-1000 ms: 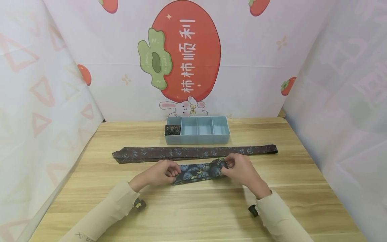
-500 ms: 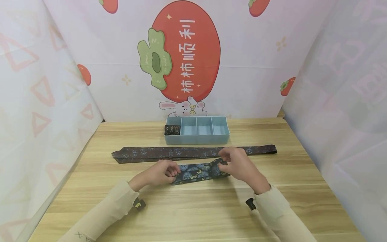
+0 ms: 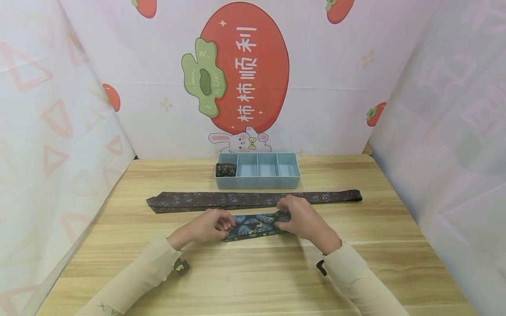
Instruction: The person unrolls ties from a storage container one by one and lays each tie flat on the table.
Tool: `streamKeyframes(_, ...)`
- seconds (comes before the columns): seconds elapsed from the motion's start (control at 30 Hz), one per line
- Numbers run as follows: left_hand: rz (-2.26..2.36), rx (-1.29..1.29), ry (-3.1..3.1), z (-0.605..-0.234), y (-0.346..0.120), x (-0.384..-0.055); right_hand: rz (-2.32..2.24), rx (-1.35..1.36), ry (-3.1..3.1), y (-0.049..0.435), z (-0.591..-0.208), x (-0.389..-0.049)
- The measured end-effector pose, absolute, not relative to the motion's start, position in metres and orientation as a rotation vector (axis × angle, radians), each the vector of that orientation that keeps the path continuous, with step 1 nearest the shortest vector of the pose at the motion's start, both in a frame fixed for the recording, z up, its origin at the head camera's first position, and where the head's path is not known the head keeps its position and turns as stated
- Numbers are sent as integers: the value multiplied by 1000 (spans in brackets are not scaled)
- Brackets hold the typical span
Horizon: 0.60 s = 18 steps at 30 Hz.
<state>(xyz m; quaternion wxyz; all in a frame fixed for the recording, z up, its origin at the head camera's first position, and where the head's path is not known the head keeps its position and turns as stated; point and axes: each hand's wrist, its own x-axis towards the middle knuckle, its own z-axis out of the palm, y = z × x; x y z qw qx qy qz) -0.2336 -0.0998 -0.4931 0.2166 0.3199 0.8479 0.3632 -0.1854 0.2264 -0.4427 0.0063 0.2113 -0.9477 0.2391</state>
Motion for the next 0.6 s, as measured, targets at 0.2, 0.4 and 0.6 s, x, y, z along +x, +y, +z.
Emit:
streamKeyframes(0.2, 1016, 880, 2342, -493, -101, -234, 667, 585, -2948, 229, -449, -184)
streamKeyframes(0.4, 1007, 879, 2345, -493, -101, -234, 652, 549, -2927, 236, -452, -183)
streamKeyframes(0.6, 1008, 867, 2345, -491, -100, -233, 670, 515, -2914, 246, -451, -181)
